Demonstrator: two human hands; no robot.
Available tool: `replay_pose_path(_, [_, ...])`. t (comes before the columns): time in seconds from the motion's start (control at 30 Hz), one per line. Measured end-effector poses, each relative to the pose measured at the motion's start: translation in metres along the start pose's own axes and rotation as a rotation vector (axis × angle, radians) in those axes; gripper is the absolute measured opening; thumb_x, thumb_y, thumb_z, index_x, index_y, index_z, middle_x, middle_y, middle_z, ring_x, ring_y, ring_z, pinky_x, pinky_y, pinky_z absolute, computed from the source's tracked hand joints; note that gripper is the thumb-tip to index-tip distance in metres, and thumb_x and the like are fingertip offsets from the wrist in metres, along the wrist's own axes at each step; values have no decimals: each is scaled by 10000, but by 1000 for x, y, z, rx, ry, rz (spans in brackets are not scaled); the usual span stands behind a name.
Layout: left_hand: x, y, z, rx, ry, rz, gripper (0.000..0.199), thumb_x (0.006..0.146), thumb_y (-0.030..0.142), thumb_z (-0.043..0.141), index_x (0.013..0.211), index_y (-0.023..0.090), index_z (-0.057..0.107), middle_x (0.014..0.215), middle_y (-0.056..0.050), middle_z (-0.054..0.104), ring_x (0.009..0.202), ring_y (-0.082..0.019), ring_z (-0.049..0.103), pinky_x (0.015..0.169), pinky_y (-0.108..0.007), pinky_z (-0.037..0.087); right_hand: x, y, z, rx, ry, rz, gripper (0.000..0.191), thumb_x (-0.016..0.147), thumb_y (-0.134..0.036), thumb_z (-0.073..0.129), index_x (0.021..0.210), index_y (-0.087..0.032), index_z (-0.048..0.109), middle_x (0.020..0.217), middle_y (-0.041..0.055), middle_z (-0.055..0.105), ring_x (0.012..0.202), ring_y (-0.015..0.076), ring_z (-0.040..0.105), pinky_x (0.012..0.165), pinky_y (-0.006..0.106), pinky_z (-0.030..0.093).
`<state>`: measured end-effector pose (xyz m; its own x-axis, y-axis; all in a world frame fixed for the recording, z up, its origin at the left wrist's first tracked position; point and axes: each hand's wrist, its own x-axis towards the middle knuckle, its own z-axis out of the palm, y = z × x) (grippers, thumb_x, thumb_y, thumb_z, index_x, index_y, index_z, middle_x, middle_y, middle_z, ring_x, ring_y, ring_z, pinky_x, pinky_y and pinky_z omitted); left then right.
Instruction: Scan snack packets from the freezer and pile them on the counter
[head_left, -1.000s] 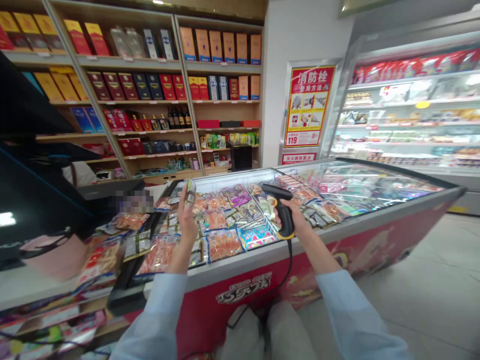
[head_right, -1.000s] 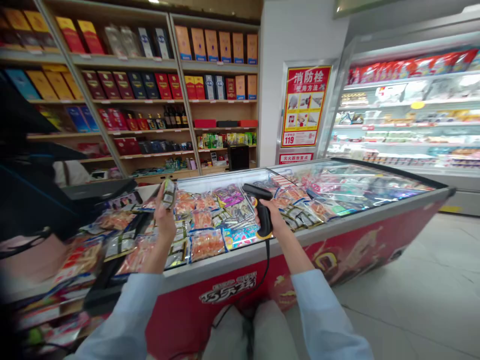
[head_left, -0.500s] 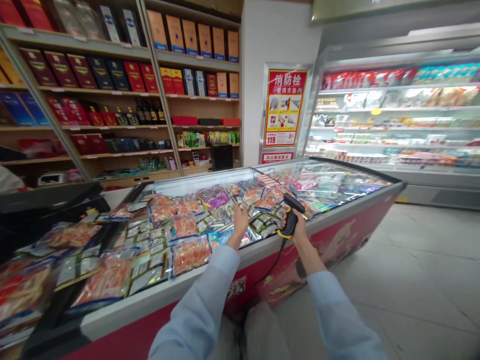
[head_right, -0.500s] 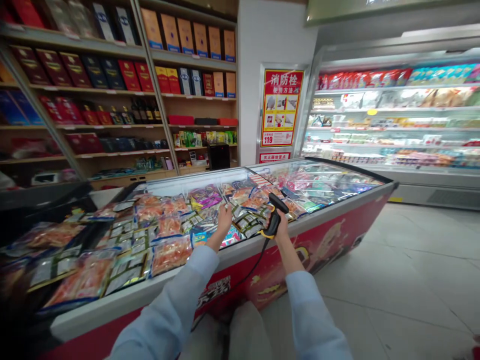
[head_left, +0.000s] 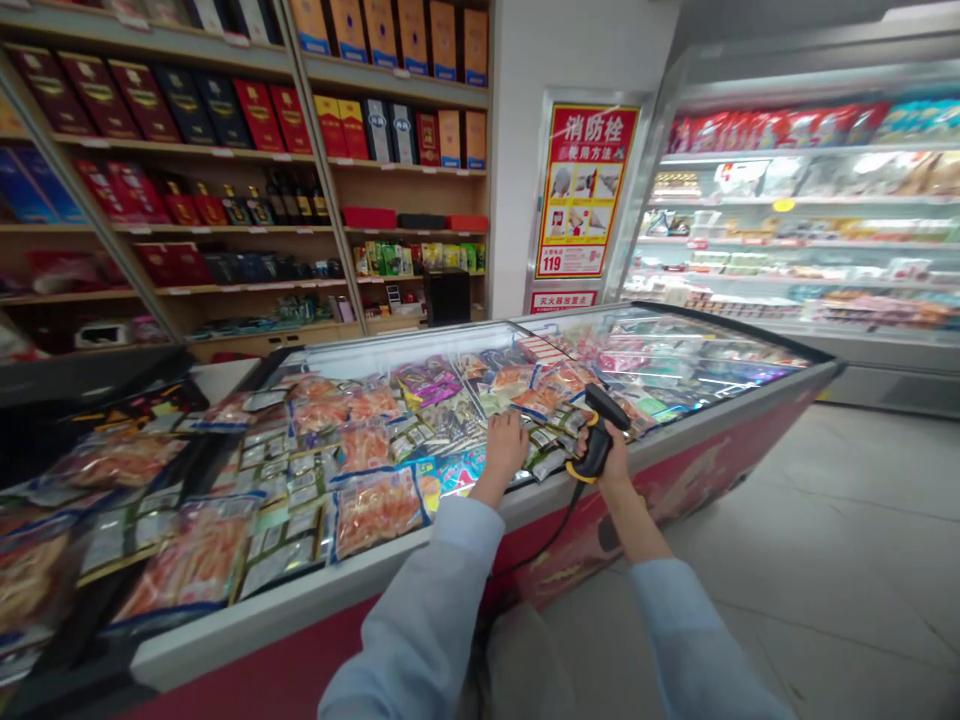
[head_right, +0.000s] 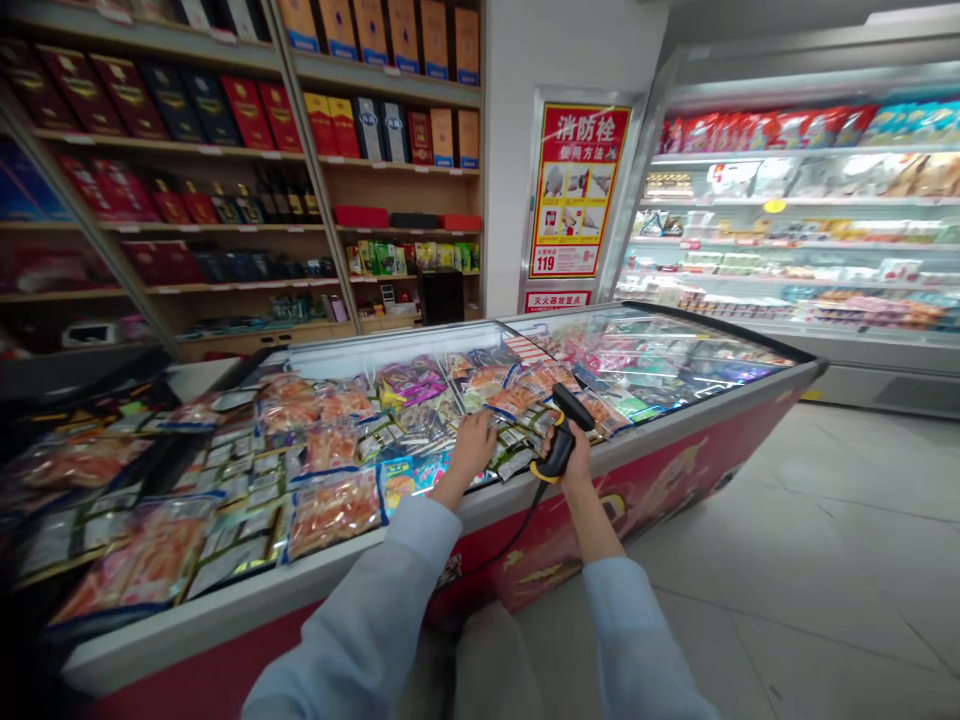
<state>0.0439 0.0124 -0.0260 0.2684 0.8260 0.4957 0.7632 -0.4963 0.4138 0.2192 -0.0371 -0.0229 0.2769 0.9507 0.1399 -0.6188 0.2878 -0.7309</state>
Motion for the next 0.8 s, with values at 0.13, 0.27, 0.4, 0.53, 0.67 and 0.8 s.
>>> replay_pose_path(0.13, [-1,1,-3,-82,-27,6,343,879,251,442,1192,133,519,1174,-173,613,1175,-268,533,1130,-458,252,0,0,-1,-49,-4,0,347,686,-459,650,913,-197,631,601,-34,547,429,110,489,387,229,424])
replay_pose_path(0.27, [-6,1,-5,-104,-34,-1,340,850,271,477,1154,125,517,1146,-188,617,1166,-289,533,1133,-485,242,0,2,-1,-72,17,-7,354,677,-460,662,900,-188,626,586,-34,548,420,109,491,380,222,426])
replay_pose_path(0.4, [-8,3,-7,-36,-50,1,353,850,293,491,1146,106,536,1172,-197,614,1191,-291,521,1139,-458,255,0,1,1,-92,32,18,331,660,-463,674,842,-195,602,575,-31,555,426,111,497,383,218,435])
replay_pose_path(0.53, [4,7,-35,-23,-32,-66,349,860,340,513,1120,116,576,1175,-192,625,1234,-313,492,1121,-476,283,0,-4,6,-143,53,78,350,661,-481,669,848,-191,605,551,-34,548,412,114,488,374,224,434])
replay_pose_path(0.67, [22,-5,-110,-62,109,-42,318,873,339,516,1103,135,595,1167,-163,629,1199,-291,510,1089,-445,324,-4,-13,24,-162,71,99,316,667,-481,658,796,-202,586,535,-35,536,398,115,477,364,234,436])
replay_pose_path(0.8, [20,-44,-205,-97,315,-53,246,876,280,506,1071,167,605,1138,-116,638,1141,-251,541,1034,-380,382,-12,-15,65,-123,-12,83,284,675,-474,640,768,-216,570,557,-31,539,418,121,496,366,237,441])
